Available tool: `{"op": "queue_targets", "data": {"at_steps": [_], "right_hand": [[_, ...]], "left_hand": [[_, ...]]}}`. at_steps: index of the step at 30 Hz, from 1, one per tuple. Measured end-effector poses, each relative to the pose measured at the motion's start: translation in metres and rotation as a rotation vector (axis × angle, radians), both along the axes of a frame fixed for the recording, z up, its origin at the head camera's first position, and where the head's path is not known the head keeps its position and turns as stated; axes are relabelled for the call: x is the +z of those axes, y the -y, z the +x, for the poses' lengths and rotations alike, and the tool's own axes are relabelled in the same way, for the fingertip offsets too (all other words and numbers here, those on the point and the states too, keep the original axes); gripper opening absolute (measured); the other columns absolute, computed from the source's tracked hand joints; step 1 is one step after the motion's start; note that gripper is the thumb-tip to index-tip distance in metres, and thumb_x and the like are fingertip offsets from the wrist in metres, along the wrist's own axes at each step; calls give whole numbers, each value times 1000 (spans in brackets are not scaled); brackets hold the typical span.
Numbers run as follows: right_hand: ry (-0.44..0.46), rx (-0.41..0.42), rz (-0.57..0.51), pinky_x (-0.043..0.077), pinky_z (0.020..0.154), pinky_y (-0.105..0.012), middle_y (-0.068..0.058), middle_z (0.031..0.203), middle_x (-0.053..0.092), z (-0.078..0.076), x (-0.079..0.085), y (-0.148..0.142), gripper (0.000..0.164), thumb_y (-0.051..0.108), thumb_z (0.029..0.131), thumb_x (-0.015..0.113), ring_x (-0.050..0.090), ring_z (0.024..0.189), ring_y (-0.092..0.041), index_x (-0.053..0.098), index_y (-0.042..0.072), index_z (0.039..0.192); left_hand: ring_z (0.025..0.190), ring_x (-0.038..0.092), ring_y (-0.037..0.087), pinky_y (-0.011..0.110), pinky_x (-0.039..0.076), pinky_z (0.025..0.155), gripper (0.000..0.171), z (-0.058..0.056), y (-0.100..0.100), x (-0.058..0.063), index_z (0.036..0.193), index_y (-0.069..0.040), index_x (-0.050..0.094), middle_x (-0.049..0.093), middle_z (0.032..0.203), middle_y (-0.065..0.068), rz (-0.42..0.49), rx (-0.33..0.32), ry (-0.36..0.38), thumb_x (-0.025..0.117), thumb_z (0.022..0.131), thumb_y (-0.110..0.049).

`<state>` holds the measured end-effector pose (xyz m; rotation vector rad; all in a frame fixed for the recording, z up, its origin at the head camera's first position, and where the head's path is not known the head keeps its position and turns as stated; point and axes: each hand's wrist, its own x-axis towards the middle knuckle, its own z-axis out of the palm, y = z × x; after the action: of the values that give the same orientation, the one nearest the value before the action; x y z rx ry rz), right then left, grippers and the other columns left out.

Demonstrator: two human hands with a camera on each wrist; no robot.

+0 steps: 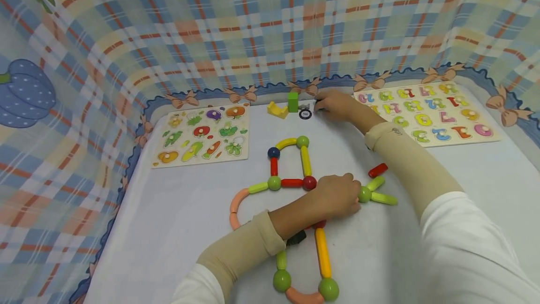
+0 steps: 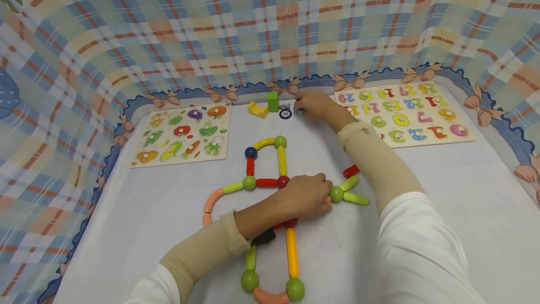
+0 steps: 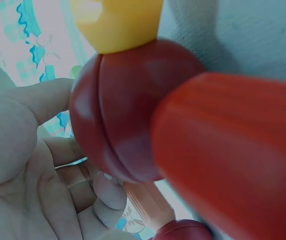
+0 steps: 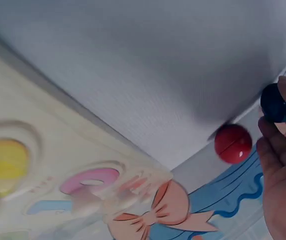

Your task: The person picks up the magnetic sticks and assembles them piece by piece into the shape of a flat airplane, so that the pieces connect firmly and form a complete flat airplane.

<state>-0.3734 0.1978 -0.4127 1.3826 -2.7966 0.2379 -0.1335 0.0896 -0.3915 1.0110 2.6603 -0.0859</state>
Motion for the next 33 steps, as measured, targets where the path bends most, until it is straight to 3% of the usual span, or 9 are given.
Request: {"op": "queue_targets", "data": {"at_steps": [3, 9, 18, 24, 28, 33], "right_hand": [[44, 15, 8, 39, 89, -44, -16, 114, 56, 16, 0, 2, 23, -2, 81, 62, 50, 106, -32, 69, 9, 100], [244, -50, 27, 41, 87, -40, -3, 101, 59, 57, 18, -7, 25, 5, 81, 65, 53, 96, -20, 67, 14, 104], [385, -251, -194, 45, 62, -28, 5, 91, 58, 139, 43, -84, 26, 25, 82, 67, 50, 71, -14, 61, 15, 104], [395, -333, -226, 45, 61, -26, 2, 88, 58, 186, 32, -124, 26, 21, 79, 70, 50, 71, -15, 62, 12, 102], [428, -366, -225, 45, 62, -25, 2, 89, 58, 203, 20, -133, 27, 20, 76, 73, 50, 72, -14, 62, 13, 100], [446, -361, -219, 45, 63, -25, 3, 90, 58, 206, 11, -128, 27, 18, 74, 74, 50, 72, -15, 62, 14, 99]], "left_hand": [[62, 46, 9, 22, 40, 48, 32, 0, 0, 0, 104, -18, 58, 46, 83, -5, -5, -6, 3, 58, 84, -43], [64, 47, 9, 21, 42, 52, 36, -2, -1, 1, 107, -17, 57, 47, 86, -5, -23, 11, 10, 59, 83, -44], [64, 47, 9, 21, 41, 53, 36, -1, -5, 2, 106, -18, 57, 47, 82, -5, -22, 28, 32, 59, 83, -46], [65, 47, 10, 22, 40, 53, 37, -2, -11, 2, 105, -20, 55, 47, 78, -5, -50, 54, 29, 59, 82, -49], [65, 48, 10, 22, 40, 53, 40, -4, -18, 5, 107, -23, 55, 49, 78, -6, -85, 76, 49, 60, 80, -51], [65, 50, 11, 22, 40, 54, 38, -8, -27, 8, 106, -24, 56, 51, 77, -6, -108, 85, 79, 61, 79, -51]]}}
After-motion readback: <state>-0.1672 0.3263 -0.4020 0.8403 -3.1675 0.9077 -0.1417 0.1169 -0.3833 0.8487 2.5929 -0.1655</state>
